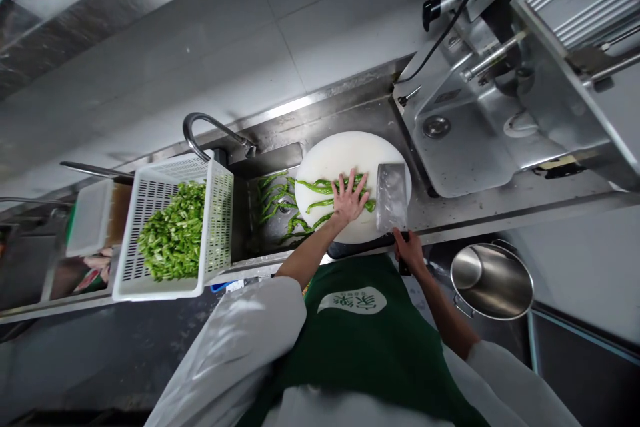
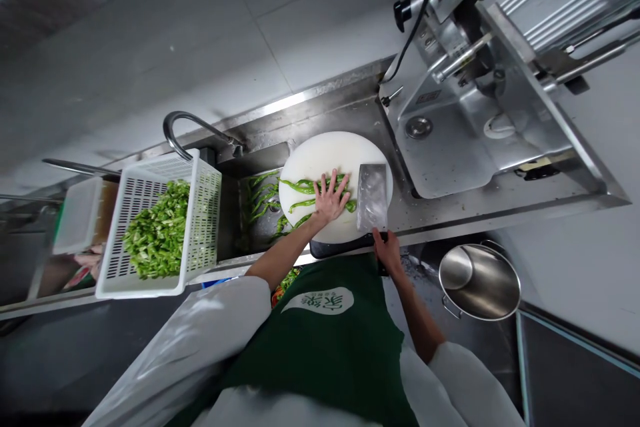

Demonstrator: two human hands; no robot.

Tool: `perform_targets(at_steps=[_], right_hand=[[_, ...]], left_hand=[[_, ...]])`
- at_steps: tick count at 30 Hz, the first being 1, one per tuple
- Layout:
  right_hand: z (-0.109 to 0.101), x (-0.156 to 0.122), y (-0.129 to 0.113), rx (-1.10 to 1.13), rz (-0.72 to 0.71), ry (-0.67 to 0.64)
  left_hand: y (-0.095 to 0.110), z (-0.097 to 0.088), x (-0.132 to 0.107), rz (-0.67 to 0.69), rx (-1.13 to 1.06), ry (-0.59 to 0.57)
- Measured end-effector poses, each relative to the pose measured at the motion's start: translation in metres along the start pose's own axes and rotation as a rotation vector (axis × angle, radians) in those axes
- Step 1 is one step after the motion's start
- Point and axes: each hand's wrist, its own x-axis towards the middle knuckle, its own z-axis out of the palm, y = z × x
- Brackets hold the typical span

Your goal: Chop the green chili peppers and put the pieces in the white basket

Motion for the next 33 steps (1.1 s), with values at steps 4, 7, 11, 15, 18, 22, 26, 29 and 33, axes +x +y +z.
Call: perform_targets(at_steps=[4, 7, 11, 15, 18, 22, 26, 29, 33], right_hand=[[0.004, -0.001, -0.003, 0.027, 0.007, 0.006], [0.008, 0.005, -0.006, -0.015, -0.001, 0.034], [0.010, 0.014, -0.011, -0.071, 0.009, 0.065], [0.009, 0.019, -0.018, -0.124, 0.010, 0.083], [0.009, 0.022, -0.025, -0.165, -0.010, 0.084], [0.006, 0.024, -0.030, -0.209, 0.000, 0.058], [0.000, 0.022, -0.028, -0.235, -0.014, -0.020], [0.000, 0.022, -0.030, -0.232, -0.002, -0.053], [0.001, 0.021, -0.032, -0.256, -0.001, -0.068]], left_hand=[[0.000, -0.001, 0.002, 0.003, 0.002, -0.019], [-0.001, 0.002, 0.005, 0.007, 0.011, -0.023], [-0.004, 0.007, 0.009, 0.031, 0.001, -0.039], [-0.007, 0.011, 0.012, 0.071, 0.020, 0.000], [-0.009, 0.014, 0.012, 0.098, 0.034, 0.034], [-0.011, 0.017, 0.014, 0.106, 0.018, 0.056], [-0.014, 0.019, 0.015, 0.131, -0.002, 0.070], [-0.016, 0.021, 0.016, 0.137, -0.010, 0.078], [-0.017, 0.024, 0.018, 0.123, -0.029, 0.079]])
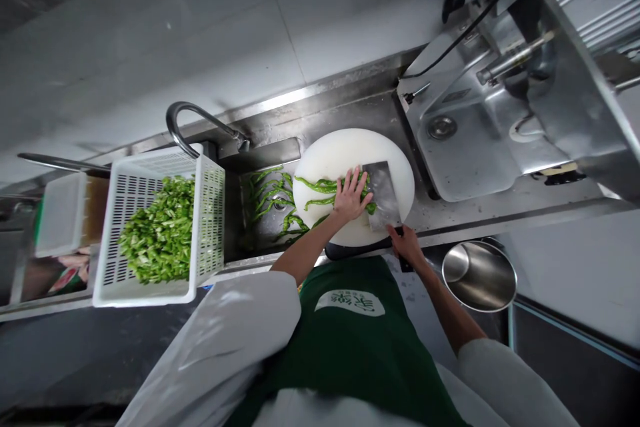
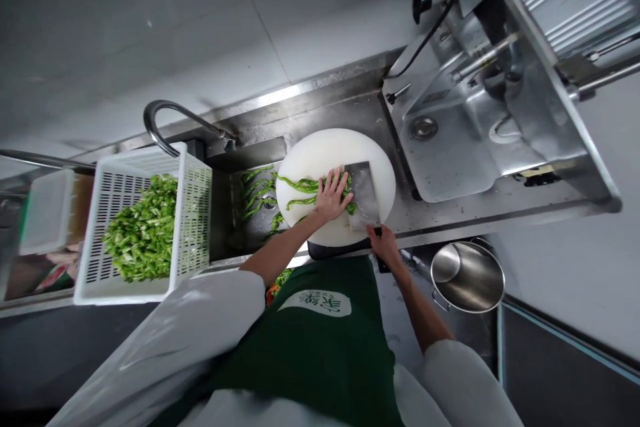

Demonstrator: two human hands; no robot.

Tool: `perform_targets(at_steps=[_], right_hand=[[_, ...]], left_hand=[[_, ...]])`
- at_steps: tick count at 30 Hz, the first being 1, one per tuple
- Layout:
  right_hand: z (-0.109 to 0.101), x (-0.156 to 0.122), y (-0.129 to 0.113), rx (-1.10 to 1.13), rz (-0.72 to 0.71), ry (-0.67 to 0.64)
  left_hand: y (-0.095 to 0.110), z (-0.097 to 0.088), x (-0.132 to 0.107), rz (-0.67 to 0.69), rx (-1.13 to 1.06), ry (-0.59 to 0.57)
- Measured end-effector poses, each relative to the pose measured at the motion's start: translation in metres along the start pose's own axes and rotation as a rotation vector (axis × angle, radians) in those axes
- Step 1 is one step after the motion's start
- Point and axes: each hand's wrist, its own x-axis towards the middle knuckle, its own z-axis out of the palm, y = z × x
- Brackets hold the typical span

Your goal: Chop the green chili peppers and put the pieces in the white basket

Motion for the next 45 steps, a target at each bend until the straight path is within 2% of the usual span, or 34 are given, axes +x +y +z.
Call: perform_targets(at_steps=[6, 12, 18, 24, 28, 35, 38, 43, 45], right_hand=[[0.006, -0.001, -0.007, 0.011, -0.021, -0.027], [0.000, -0.002, -0.007, -0.079, 0.003, -0.020], [-0.010, 0.007, -0.008, -0.103, -0.020, -0.065], [-0.009, 0.006, -0.020, -0.089, -0.027, -0.104], [-0.007, 0.008, -0.029, -0.081, -0.028, -0.068], [0.000, 0.003, -0.029, -0.080, -0.043, -0.077], [-0.004, -0.003, -0.020, -0.075, -0.042, -0.100], [-0.026, -0.027, 0.023, 0.023, 0.051, -0.061], [-0.027, -0.031, 0.031, 0.080, 0.072, -0.052]], left_hand=[[-0.002, -0.006, -0.001, 0.000, -0.026, -0.006], [-0.014, -0.007, -0.018, -0.145, -0.001, 0.043], [-0.021, -0.002, -0.017, -0.096, -0.013, 0.019], [-0.023, -0.003, -0.017, -0.071, -0.035, 0.022], [-0.024, -0.001, -0.017, -0.081, -0.056, 0.023], [-0.028, -0.005, -0.020, -0.049, -0.094, 0.018], [-0.018, -0.007, -0.025, -0.051, -0.091, 0.013], [0.019, 0.000, -0.030, 0.118, -0.093, -0.026], [0.028, 0.003, -0.029, 0.148, -0.087, -0.024]])
